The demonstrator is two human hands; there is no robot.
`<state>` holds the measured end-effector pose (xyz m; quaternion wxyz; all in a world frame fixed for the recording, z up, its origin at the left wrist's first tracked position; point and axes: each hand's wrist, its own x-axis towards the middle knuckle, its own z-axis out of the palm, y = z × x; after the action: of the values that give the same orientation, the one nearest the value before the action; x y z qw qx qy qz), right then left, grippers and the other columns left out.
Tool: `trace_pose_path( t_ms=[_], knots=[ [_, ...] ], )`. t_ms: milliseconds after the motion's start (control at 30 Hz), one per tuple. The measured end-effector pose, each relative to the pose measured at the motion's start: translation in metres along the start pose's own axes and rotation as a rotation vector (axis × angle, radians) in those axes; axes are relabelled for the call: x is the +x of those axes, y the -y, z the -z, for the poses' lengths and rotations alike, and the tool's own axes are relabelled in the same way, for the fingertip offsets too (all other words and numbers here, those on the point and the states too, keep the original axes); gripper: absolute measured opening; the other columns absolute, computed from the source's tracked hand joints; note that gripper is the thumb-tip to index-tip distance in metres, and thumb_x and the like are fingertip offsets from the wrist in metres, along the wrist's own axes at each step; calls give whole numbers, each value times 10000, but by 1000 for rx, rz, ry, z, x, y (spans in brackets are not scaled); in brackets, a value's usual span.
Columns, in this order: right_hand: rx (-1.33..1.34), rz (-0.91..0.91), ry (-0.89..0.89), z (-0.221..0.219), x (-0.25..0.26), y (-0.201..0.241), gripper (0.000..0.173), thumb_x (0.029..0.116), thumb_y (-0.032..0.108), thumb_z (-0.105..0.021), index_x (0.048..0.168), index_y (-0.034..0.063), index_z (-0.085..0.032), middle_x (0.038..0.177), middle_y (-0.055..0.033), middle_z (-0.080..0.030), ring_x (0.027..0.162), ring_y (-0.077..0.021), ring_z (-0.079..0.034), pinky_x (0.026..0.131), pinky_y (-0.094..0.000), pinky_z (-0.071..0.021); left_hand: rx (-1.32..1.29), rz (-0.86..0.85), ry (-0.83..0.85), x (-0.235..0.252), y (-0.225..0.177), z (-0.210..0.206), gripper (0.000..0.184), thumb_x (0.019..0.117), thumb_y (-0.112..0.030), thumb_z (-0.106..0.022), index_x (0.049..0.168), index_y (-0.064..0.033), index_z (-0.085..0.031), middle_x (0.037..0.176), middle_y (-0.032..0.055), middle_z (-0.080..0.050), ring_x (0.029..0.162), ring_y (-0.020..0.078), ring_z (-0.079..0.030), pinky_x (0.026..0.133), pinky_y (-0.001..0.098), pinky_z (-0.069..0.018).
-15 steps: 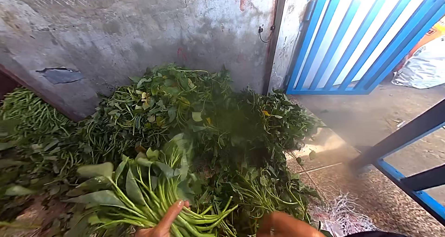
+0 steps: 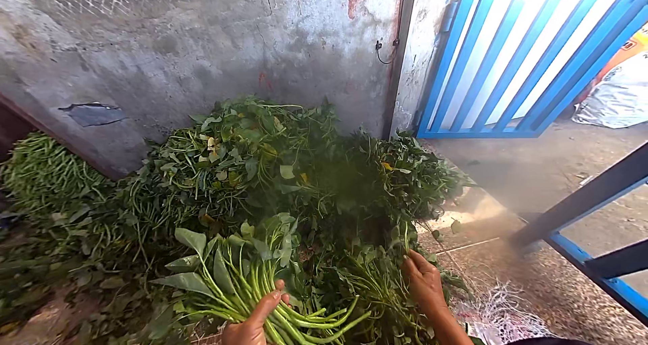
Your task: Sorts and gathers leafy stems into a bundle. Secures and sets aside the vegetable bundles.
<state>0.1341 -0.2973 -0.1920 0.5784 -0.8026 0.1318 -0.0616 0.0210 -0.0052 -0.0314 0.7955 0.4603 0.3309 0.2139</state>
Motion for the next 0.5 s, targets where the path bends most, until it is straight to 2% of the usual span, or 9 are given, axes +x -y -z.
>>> trace_pose_path(
  t_ms=[67, 100, 167, 267, 333, 433, 500],
  knots=[
    [187, 33, 36, -1, -10, 18, 330, 1064, 171, -496, 1279, -11, -668, 846, -44, -669, 682, -95, -593, 656, -282, -517, 19, 17, 2, -2, 3, -4, 258, 869, 159, -602, 1110, 81, -555, 852, 192, -741, 681, 270, -736, 612, 384, -636],
    [217, 70, 53, -2, -19, 28, 343, 1064, 182, -480, 1275, -7, -674, 837, -25, -655, 676, -75, -572, 644, -256, -496, 32, 23, 6, -3, 4, -5, 268, 854, 168, -615, 1100, 84, -549, 824, 193, -736, 669, 276, -737, 612, 390, -640],
    [256, 172, 64, -6, -42, 48, 336, 1038, 174, -506, 1245, -6, -700, 887, -26, -673, 719, -69, -597, 665, -231, -516, 44, 26, 24, -6, 9, -6, 329, 816, 183, -656, 1109, 96, -536, 796, 205, -727, 652, 291, -731, 610, 405, -639],
    [285, 337, 93, -17, -81, 72, 236, 978, 93, -608, 1140, 8, -758, 945, -48, -706, 826, -94, -662, 746, -242, -575, 62, 14, 56, -12, 14, -6, 335, 792, 195, -696, 1083, 106, -555, 764, 210, -727, 636, 297, -733, 617, 406, -643],
    [235, 497, 140, -26, -101, 81, 223, 952, 49, -644, 1132, 29, -775, 963, -49, -716, 885, -92, -677, 803, -247, -587, 78, 7, 83, -14, 14, -6, 319, 784, 199, -703, 1059, 114, -566, 751, 215, -726, 637, 299, -735, 627, 408, -643],
    [100, 712, 174, -40, -122, 88, 198, 952, 83, -678, 1115, 77, -791, 961, -64, -729, 942, -147, -689, 867, -305, -586, 88, -7, 140, -16, 15, -2, 372, 754, 206, -723, 1076, 116, -558, 762, 222, -729, 658, 307, -742, 647, 416, -646],
    [10, 808, 184, -46, -132, 93, 169, 948, 103, -684, 1064, 96, -806, 934, -74, -731, 922, -180, -687, 846, -326, -580, 87, -31, 170, -17, 15, -1, 400, 727, 204, -739, 1077, 112, -567, 778, 214, -736, 673, 295, -746, 663, 412, -646]
  ],
)
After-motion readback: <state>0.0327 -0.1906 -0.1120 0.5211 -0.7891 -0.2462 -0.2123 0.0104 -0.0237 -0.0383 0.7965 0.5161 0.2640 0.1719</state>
